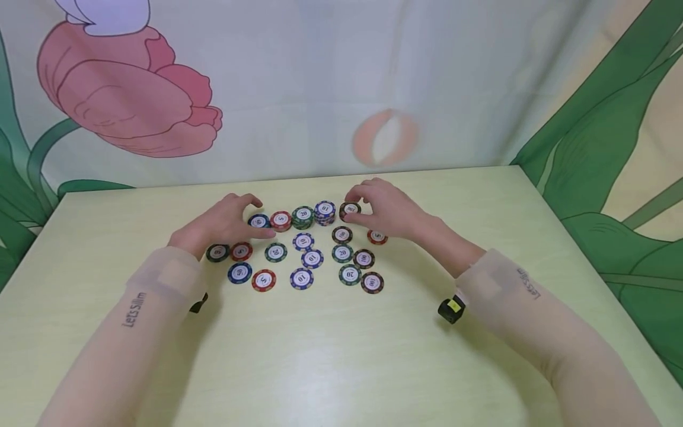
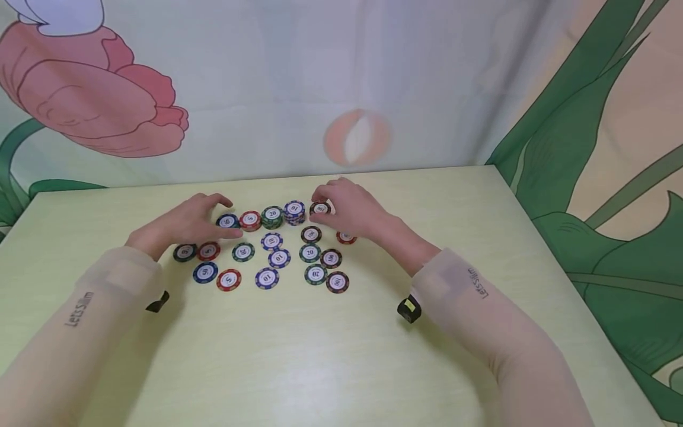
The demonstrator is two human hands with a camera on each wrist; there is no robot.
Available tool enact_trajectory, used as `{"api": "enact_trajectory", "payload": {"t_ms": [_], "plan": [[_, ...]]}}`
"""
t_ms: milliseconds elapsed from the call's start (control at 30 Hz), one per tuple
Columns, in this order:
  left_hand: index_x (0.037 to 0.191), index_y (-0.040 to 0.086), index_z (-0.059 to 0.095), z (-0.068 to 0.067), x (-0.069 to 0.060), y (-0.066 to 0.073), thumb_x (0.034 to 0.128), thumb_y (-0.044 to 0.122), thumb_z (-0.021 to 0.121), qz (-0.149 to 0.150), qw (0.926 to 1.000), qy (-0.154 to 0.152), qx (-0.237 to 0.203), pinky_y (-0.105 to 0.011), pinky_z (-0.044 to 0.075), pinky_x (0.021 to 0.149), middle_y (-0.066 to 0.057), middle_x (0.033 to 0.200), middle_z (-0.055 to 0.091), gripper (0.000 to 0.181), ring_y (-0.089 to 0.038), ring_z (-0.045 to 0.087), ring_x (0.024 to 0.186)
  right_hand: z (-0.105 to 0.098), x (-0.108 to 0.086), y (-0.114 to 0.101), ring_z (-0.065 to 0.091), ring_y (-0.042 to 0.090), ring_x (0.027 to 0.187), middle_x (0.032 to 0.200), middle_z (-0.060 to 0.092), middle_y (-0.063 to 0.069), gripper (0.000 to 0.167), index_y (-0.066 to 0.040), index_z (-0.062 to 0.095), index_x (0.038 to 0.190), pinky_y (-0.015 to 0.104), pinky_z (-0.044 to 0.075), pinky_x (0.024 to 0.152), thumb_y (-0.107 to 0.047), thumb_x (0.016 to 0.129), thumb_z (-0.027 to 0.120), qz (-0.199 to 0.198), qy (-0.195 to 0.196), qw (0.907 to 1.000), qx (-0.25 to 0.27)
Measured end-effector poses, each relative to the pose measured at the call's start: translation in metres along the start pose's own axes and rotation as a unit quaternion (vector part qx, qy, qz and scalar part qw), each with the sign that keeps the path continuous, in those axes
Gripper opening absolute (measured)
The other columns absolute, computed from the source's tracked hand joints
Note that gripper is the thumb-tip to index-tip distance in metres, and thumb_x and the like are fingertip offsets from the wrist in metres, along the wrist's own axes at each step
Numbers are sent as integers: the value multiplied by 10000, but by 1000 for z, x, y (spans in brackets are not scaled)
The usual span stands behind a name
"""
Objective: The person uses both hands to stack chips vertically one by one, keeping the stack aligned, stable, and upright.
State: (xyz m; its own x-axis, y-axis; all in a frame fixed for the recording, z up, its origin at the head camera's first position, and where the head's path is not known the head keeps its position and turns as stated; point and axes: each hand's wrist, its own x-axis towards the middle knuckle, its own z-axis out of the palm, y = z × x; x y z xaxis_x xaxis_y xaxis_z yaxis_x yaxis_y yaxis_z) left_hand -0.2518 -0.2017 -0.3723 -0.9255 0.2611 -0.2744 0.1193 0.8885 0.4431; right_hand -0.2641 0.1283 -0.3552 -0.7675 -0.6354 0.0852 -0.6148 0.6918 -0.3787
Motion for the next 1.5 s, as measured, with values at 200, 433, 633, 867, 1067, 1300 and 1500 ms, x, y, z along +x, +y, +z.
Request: {"api": "enact_trajectory", "payload": {"t_ms": [200, 433, 633, 867, 1067, 1300, 1500], "plan": [[1491, 66, 467, 5, 4, 8, 911, 464, 765, 41, 10000, 47, 27, -649, 356, 1081, -280, 1540, 309, 764, -440, 374, 1325, 3, -4, 0, 630, 279, 1073, 1099, 714, 82, 337, -38, 717, 1187, 405, 474, 972, -295, 970, 738, -34, -260, 9996, -40], [1489, 106, 482, 9, 10, 13, 921, 461, 755, 52, 9997, -75, 212, -749, 253, 1075, -260, 1536, 335, 724, -455, 350, 1353, 2, -15, 4, 643, 253, 972, 1035, 697, 56, 231, -49, 730, 1139, 399, 507, 905, -210, 974, 711, 94, -599, 9979, -236], [1471, 139, 509, 11, 10, 13, 932, 449, 743, 49, 9994, -23, 343, -794, 177, 1066, -257, 1548, 325, 665, -483, 300, 1388, 1, -23, 15, 622, 261, 1002, 1090, 663, 92, 257, -46, 706, 1166, 431, 507, 889, -157, 935, 692, 251, -941, 9939, -511], [1451, 143, 534, 12, 9, 14, 946, 405, 743, 183, 9982, 71, 563, -793, 207, 1058, -270, 1529, 340, 606, -492, 314, 1369, 0, -23, 20, 624, 284, 1051, 1128, 659, 112, 299, -30, 707, 1174, 457, 509, 908, -118, 890, 732, 303, -1227, 9901, -605], [1432, 137, 548, 13, 9, 13, 964, 359, 733, 292, 9972, 161, 674, -790, 247, 1042, -273, 1518, 363, 550, -494, 348, 1345, 0, -22, 20, 586, 244, 936, 1030, 646, 90, 206, -52, 716, 1062, 412, 496, 840, -106, 868, 763, 307, -1425, 9874, -618], [1414, 132, 565, 13, 11, 11, 956, 377, 740, 324, 9967, 170, 726, -779, 281, 1032, -275, 1506, 375, 548, -492, 369, 1319, 2, -22, 21, 565, 238, 913, 1009, 639, 89, 208, -40, 710, 1044, 399, 483, 840, -97, 854, 773, 308, -1432, 9877, -548], [1409, 125, 576, 12, 11, 13, 956, 395, 737, 322, 9969, 149, 698, -724, 336, 1041, -266, 1494, 393, 551, -467, 378, 1312, 6, -23, 21, 540, 231, 863, 959, 607, 73, 218, -40, 678, 999, 370, 468, 783, -78, 797, 748, 301, -1391, 9881, -588]]}}
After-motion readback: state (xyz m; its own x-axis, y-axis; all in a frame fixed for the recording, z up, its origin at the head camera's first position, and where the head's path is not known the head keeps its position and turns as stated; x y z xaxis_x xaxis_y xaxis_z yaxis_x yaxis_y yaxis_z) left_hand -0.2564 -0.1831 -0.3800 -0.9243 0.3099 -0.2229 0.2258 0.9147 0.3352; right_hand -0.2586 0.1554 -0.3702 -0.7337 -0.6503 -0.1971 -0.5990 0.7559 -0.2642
